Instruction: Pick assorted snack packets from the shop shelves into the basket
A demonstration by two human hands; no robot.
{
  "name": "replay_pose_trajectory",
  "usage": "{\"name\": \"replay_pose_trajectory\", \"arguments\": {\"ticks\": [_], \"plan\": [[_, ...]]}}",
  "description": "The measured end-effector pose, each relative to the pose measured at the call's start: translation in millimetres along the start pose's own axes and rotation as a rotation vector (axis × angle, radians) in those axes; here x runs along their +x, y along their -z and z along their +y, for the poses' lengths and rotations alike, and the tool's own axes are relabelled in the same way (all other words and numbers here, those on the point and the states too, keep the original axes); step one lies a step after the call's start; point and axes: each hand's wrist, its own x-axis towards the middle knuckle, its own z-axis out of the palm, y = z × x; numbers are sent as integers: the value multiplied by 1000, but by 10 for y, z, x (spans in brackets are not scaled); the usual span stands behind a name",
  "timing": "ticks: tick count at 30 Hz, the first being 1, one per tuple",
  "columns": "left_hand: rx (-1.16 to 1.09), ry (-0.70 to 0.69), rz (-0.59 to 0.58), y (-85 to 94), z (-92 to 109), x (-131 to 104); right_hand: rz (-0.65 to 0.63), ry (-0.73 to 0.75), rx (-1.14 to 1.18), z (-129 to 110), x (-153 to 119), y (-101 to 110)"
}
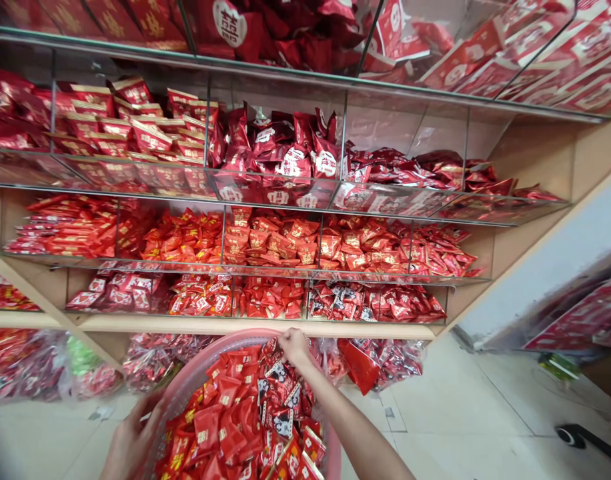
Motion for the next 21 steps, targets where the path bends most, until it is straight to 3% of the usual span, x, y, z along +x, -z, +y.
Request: {"name": "replay_pose_trajectory", "arguments": {"ticks": [5, 9, 15, 21], "plan": [[-11, 22, 2, -1, 31, -2, 232, 175, -166, -96, 141, 635], [11, 5, 1, -7, 19, 1, 455, 289, -508, -86, 274, 1043], [23, 28, -22, -11, 13, 3, 539, 373, -1024, 7, 527, 1096], [25, -9, 20, -3, 44, -13, 568, 412, -1141, 23, 620, 1087]]}}
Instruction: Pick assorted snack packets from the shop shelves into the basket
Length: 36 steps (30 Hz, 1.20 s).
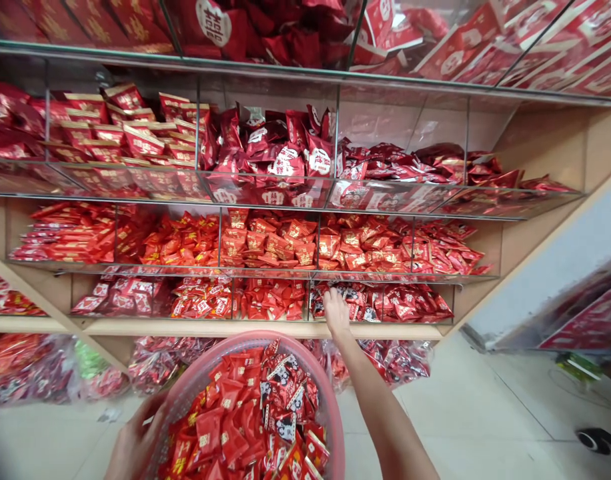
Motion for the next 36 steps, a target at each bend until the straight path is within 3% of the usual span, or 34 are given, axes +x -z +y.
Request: {"name": "replay_pose_trajectory", "arguments": {"ticks": [10, 14, 17, 22, 29, 36], "plan": [[-32, -21, 4, -10, 4, 5, 68, 46, 29, 158, -23, 234], [-26, -22, -8, -16, -27, 10, 181, 31, 281, 196, -257, 469], [-24, -24, -20, -22, -53, 12, 163, 0, 536, 170, -517, 690], [11, -16, -32, -27, -80, 14, -174, -51, 851, 28, -868, 892], [14, -64, -12, -27, -63, 2, -603, -87, 1147, -360, -1111, 885], [23, -81, -6, -21, -78, -13, -873, -206, 1247, -642, -1294, 774]]}}
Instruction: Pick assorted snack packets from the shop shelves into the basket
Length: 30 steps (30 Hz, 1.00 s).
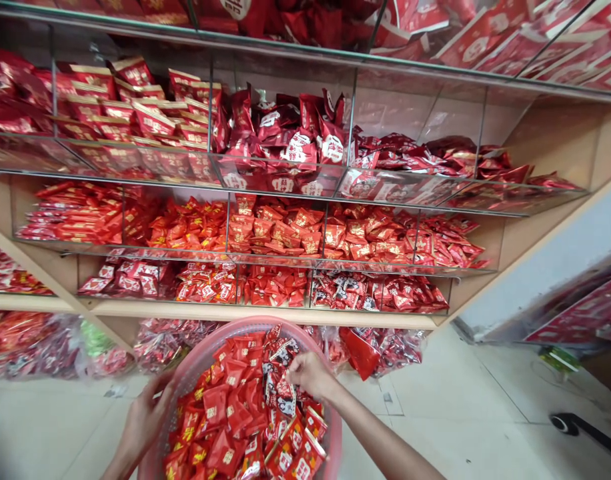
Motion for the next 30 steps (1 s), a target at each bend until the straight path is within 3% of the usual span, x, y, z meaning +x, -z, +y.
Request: {"name": "replay_pose_trajectory", "arguments": {"ticks": [3, 9, 17, 30], "plan": [[2, 18, -3, 2, -15, -7, -29, -82, 63, 179, 33, -118], [-14, 30, 17, -6, -2, 7, 18, -87, 0, 572, 69, -292], [-33, 32, 20, -21, -53, 9, 85, -76, -28, 487, 26, -394], [-19, 1, 13, -7, -32, 5, 120, -51, -33, 613, 45, -474]]}}
